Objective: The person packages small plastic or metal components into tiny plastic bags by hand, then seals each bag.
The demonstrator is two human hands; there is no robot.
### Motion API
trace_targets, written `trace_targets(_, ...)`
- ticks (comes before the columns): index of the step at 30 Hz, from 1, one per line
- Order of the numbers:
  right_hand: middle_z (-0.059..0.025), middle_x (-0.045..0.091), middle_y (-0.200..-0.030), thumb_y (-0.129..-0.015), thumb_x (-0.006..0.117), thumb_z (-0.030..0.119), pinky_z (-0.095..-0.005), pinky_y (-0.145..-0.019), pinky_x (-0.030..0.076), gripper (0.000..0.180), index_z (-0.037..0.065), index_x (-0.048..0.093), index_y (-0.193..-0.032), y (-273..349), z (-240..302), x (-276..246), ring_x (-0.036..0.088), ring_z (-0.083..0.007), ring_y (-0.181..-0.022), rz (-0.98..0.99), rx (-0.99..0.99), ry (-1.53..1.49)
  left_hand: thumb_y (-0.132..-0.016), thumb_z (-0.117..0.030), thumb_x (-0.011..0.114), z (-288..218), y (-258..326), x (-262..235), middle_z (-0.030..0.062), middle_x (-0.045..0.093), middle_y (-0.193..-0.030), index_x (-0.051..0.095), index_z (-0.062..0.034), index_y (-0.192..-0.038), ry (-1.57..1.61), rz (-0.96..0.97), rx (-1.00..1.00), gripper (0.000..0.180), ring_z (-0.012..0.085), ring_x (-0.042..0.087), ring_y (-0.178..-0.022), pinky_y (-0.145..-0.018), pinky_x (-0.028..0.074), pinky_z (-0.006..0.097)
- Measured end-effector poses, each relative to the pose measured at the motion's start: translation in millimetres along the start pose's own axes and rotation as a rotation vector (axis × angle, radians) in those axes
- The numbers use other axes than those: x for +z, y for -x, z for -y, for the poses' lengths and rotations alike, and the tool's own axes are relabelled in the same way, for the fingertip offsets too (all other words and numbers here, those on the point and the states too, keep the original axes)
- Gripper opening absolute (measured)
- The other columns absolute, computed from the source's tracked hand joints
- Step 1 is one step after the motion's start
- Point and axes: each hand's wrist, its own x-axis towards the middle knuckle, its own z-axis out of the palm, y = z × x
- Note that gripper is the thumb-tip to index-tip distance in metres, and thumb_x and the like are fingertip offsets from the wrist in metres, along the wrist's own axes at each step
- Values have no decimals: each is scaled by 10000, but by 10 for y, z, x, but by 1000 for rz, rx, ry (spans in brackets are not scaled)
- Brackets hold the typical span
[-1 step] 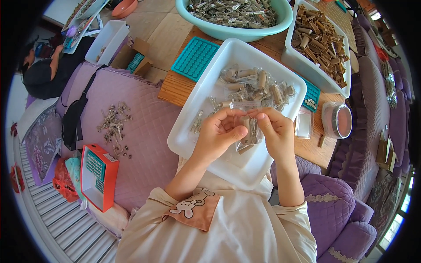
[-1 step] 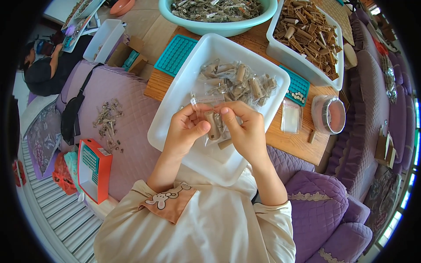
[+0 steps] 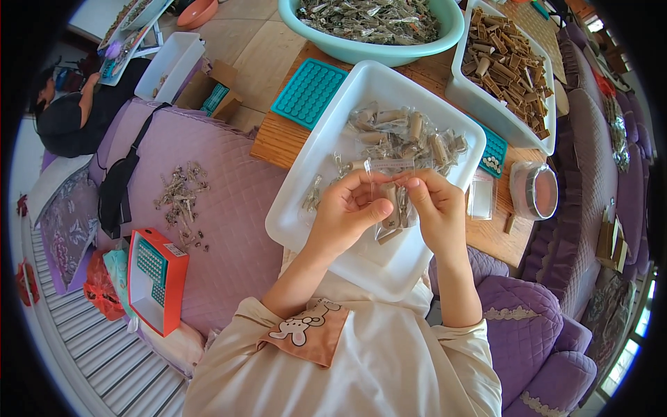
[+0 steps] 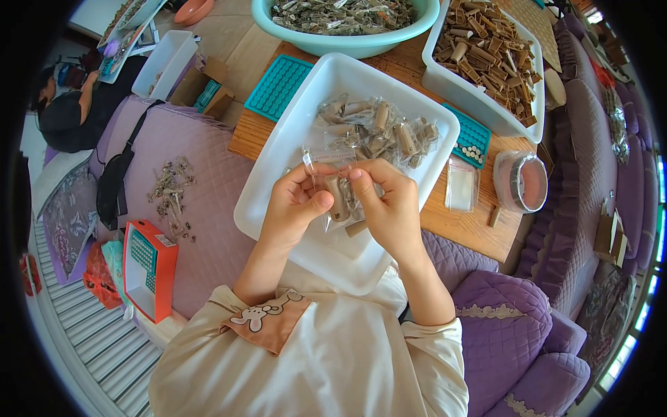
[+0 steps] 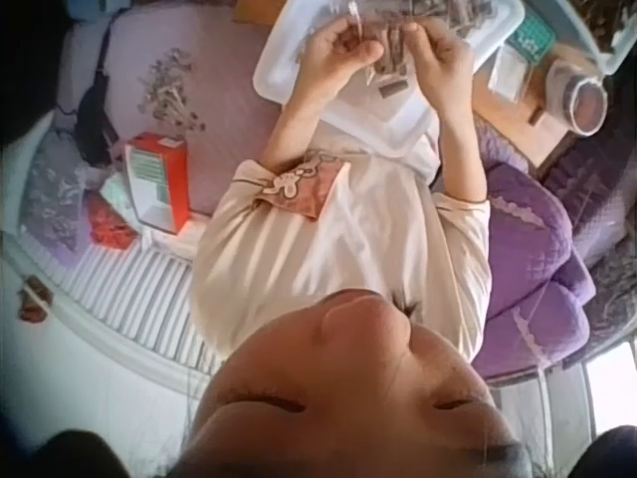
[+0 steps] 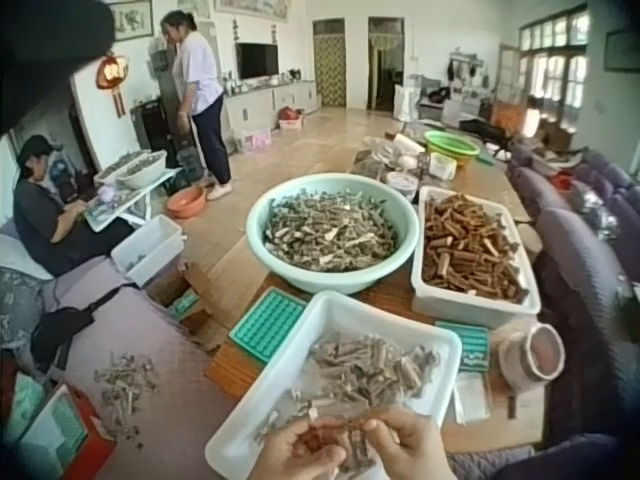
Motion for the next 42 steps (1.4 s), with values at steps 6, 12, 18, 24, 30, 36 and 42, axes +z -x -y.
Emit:
trace_targets(6, -65, 583, -801, -842, 499, 120, -222, -635, 412, 176, -35, 581, -829, -43, 95, 66, 514, -108, -698, -98, -41, -69, -817, -462, 453, 151, -54, 77, 84, 465, -1124, 365, -27, -1181, 478, 46, -102, 574, 133, 483, -975, -854, 383, 283)
trace_targets(12, -42, 557, -882, -855, 483, 140, -213, -635, 408, 189, -21, 583, -853, -99, 222, -20, 494, -95, -707, -77, 54, -137, -792, -616, 308, 197, -99, 64, 112, 470, -1138, 360, -22, -1198, 665, 243, -383, 721, 213, 468, -1029, -853, 385, 339)
trace_targets(18, -30, 546, -875, -859, 483, 192, -249, -762, 367, 231, -11, 587, -821, -123, 115, -108, 470, -108, -846, 61, 100, -383, -808, -615, 236, 271, -120, 52, 119, 552, -973, 418, -87, -1174, 917, 369, -353, 668, 209, 514, -816, -692, 396, 302)
trace_targets(24, -70, 569, -892, -853, 493, 199, -268, -804, 350, 235, -9, 590, -803, -125, 119, -113, 480, -130, -879, 77, 28, -342, -777, -659, 242, 217, -76, 34, 69, 547, -864, 453, -130, -1127, 734, 323, -366, 669, 153, 500, -743, -683, 400, 268)
trace_targets(30, -74, 572, -922, -852, 491, 189, -265, -805, 359, 212, 8, 595, -814, -87, 147, -56, 490, -138, -897, 13, 93, -652, -826, -525, 316, 305, -29, 150, 62, 550, -888, 471, -93, -1053, 772, -79, -363, 512, 152, 523, -790, -769, 407, 287)
trace_targets(36, -82, 558, -954, -851, 490, 184, -249, -781, 375, 209, 7, 598, -823, -47, 161, 8, 492, -125, -887, -34, 224, -638, -812, -111, 469, 397, 36, 413, 45, 540, -935, 464, -62, -1038, 450, -169, -153, 231, 130, 513, -887, -791, 413, 265)
trace_targets(42, -94, 538, -983, -850, 493, 193, -241, -773, 373, 227, -7, 595, -814, -46, 203, 153, 481, -125, -889, -142, 33, -582, -746, 47, 524, 343, -4, 520, 28, 534, -957, 396, -50, -1116, 128, -214, 88, 404, 108, 512, -891, -782, 389, 234)
